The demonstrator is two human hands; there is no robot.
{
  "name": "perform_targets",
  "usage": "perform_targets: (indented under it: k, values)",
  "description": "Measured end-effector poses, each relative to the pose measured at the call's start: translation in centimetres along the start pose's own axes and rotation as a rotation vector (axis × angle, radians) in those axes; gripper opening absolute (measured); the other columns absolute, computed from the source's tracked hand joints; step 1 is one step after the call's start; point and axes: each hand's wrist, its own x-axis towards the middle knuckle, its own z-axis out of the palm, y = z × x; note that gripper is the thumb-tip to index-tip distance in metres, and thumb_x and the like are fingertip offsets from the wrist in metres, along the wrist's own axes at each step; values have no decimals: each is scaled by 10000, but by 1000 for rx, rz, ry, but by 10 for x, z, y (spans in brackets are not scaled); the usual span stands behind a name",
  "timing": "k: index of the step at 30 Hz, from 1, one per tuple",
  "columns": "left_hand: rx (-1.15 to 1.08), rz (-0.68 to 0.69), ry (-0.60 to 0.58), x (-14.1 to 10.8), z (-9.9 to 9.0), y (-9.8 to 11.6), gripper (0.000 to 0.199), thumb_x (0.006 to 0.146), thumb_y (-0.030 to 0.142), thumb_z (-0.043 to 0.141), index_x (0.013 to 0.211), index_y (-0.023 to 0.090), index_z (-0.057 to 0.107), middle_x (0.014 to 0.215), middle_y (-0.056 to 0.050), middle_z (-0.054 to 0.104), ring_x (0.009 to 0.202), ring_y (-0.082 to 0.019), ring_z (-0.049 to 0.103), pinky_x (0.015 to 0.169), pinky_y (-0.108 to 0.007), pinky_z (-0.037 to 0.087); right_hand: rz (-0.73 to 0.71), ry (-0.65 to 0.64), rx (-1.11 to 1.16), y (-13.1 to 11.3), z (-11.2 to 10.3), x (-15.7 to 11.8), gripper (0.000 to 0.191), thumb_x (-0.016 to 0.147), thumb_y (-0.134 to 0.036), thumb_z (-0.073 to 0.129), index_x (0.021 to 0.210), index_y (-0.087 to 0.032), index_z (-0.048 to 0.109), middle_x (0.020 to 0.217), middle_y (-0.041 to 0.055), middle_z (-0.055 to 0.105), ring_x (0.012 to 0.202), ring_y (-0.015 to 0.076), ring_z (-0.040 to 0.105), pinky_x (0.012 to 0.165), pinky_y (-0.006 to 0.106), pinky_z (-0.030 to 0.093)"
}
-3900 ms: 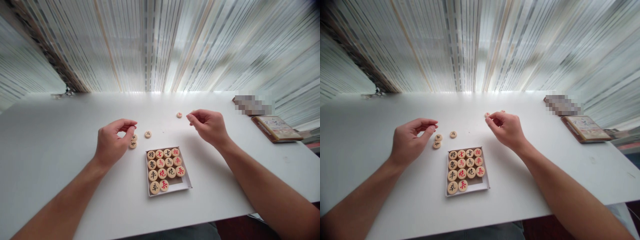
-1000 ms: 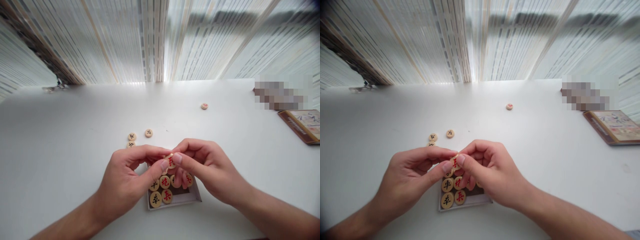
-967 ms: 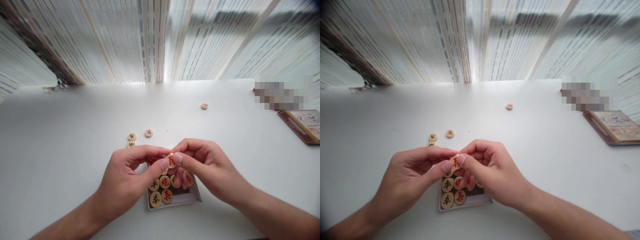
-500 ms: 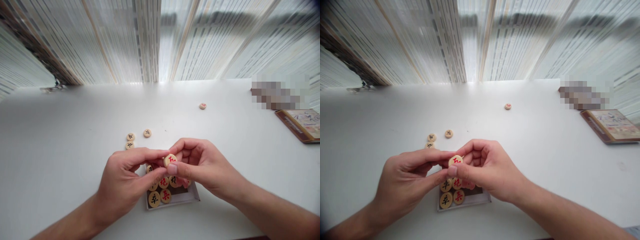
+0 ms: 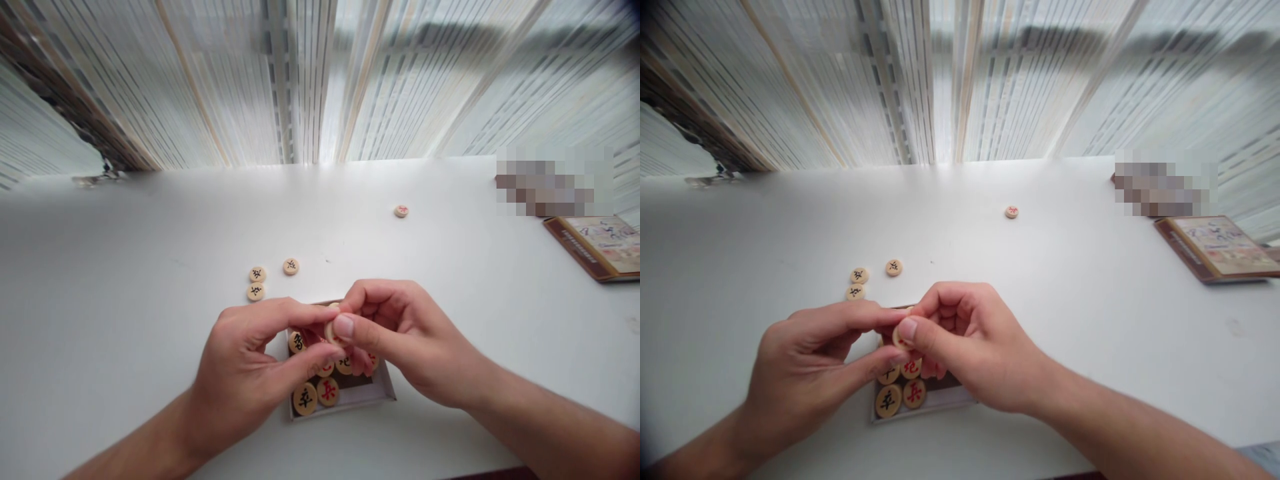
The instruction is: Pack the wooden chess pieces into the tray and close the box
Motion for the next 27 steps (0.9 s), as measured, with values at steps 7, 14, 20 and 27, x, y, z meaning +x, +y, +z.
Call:
perform_targets:
  k: [7, 14, 20, 27]
  values:
    - [-77, -13, 14, 1, -2, -1, 362, 847, 72, 909, 1109, 322, 893, 953, 21, 896, 772, -142, 825, 755, -196, 667, -15, -25, -2, -1, -3, 0, 242, 809, -250, 982, 872, -141, 776, 704, 10, 733, 600, 96, 625, 566, 184, 536]
    - [36, 58, -7, -1, -4, -3, 339, 850, 88, 905, 1118, 297, 895, 996, -21, 898, 814, -196, 851, 765, -251, 693, 56, -31, 37, 4, -4, 1, 364, 683, -212, 1052, 814, -152, 718, 659, -16, 714, 555, 83, 599, 545, 181, 521]
    - [51, 95, -22, -2, -2, -5, 399, 831, 47, 903, 1137, 303, 884, 1031, -19, 897, 836, -191, 853, 772, -236, 686, 89, 5, -5, 2, 1, 1, 402, 679, -267, 1053, 783, -160, 680, 639, -20, 702, 528, 79, 578, 507, 176, 489]
    - [-29, 27, -15, -1, 0, -3, 409, 806, 58, 928, 1115, 321, 875, 954, 28, 891, 817, -165, 837, 778, -214, 671, 65, -1, -34, 1, 2, -1, 382, 738, -263, 1021, 806, -163, 658, 624, -25, 700, 521, 79, 593, 505, 161, 488]
